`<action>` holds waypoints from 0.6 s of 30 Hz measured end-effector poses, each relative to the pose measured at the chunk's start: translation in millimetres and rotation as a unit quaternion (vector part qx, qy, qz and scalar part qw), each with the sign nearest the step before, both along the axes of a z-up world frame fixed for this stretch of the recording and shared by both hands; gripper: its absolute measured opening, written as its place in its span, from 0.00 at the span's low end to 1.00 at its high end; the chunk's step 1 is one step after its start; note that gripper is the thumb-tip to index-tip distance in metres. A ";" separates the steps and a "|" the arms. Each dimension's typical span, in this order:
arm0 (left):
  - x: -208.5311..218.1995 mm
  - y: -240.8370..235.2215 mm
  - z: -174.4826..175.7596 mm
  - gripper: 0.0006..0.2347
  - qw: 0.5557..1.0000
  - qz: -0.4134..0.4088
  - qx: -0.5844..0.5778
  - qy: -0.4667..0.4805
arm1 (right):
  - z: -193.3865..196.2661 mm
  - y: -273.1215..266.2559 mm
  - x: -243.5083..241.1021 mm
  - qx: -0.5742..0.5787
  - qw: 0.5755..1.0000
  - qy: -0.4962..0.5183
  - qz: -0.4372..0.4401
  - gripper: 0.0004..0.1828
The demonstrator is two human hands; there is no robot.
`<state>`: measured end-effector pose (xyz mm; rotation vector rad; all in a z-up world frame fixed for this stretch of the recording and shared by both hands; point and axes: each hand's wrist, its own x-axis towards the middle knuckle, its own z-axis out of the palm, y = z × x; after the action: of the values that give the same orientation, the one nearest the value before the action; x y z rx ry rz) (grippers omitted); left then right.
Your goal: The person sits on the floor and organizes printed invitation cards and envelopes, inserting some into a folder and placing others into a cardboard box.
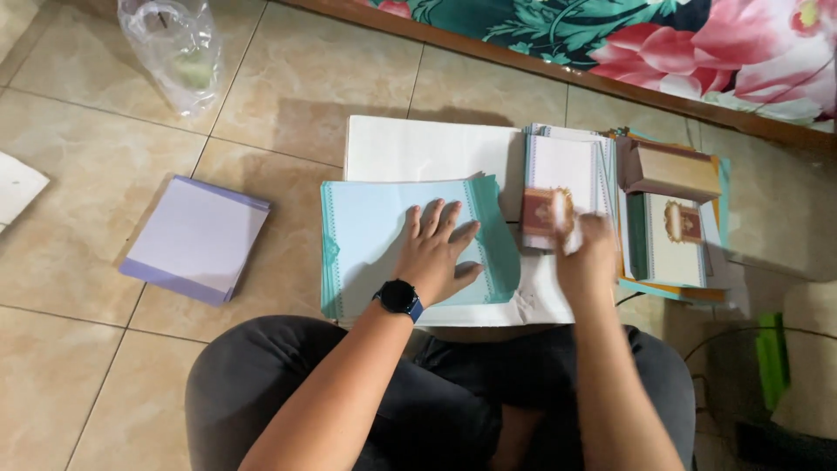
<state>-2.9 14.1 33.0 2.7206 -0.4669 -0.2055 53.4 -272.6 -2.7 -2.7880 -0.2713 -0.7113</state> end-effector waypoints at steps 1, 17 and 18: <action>1.0 -1.5 -0.8 0.31 1.000 -0.002 0.000 -0.002 | 9.3 23.6 -16.7 0.000 1.000 -0.002 -0.002 0.20; 10.1 -8.6 -38.4 0.24 0.995 0.039 -0.054 -0.071 | 53.1 108.9 -78.1 -0.040 0.946 0.263 0.184 0.19; 13.5 -12.7 -51.0 0.23 0.998 0.034 -0.001 -0.051 | 46.9 102.7 -76.2 -0.054 0.947 0.254 0.189 0.18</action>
<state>10.6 1.4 -18.1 2.7504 -0.4011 -0.0476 -22.8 -169.9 44.2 -2.7708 -0.7241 0.1167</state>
